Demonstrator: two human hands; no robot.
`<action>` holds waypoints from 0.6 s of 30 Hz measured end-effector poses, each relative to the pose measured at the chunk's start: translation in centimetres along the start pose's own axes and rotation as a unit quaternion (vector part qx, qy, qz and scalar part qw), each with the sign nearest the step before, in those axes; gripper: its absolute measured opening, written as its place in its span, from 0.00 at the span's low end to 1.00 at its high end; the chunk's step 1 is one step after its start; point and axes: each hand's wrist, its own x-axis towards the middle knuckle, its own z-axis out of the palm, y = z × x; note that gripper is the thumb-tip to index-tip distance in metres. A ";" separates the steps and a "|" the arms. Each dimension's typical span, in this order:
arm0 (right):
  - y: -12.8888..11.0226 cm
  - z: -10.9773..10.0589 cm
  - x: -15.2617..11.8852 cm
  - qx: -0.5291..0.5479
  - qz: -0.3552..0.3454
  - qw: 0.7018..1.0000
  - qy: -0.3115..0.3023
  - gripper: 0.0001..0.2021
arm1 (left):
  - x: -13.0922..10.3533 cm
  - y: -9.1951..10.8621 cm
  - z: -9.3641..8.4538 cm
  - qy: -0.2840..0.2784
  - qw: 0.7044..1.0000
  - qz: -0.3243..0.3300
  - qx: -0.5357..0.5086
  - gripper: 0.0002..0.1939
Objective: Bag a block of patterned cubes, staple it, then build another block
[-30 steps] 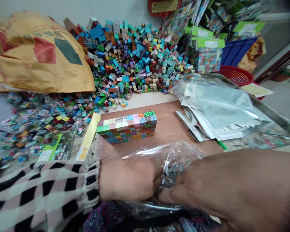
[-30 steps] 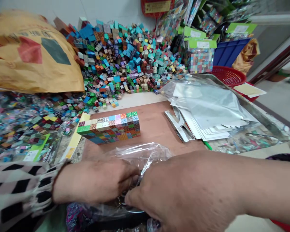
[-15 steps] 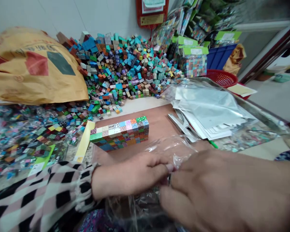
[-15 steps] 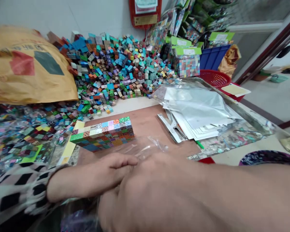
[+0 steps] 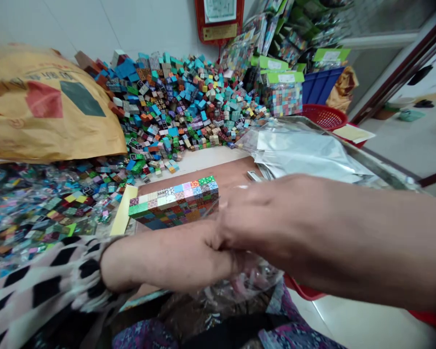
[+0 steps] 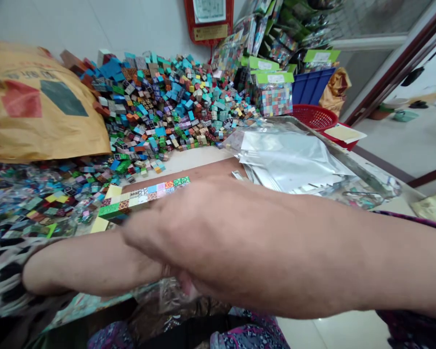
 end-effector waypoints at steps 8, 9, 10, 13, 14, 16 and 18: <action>4.8 -1.9 2.3 0.072 0.124 0.985 0.092 0.23 | -4.2 -2.6 -2.4 0.008 0.995 0.002 -0.097 0.21; 5.6 -1.4 1.8 0.109 0.153 0.979 0.085 0.23 | -4.8 -3.3 -2.8 0.002 0.994 0.011 -0.105 0.20; 6.3 -0.6 1.2 0.170 0.184 0.966 0.062 0.23 | -5.3 -3.9 -3.0 -0.005 0.993 0.021 -0.113 0.20; 7.5 2.4 -0.8 0.392 0.257 0.883 0.017 0.22 | -6.2 -5.8 -3.3 -0.012 0.990 0.051 -0.128 0.19; 7.5 3.4 -1.2 0.433 0.262 0.862 0.031 0.20 | -6.4 -6.4 -3.3 -0.005 0.990 0.056 -0.133 0.17; 7.2 4.6 -1.7 0.473 0.257 0.839 0.080 0.14 | -6.9 -7.3 -3.3 0.035 0.988 0.053 -0.138 0.15; 6.7 5.2 -1.6 0.478 0.239 0.835 0.130 0.11 | -7.5 -8.0 -3.3 0.100 0.986 0.038 -0.124 0.13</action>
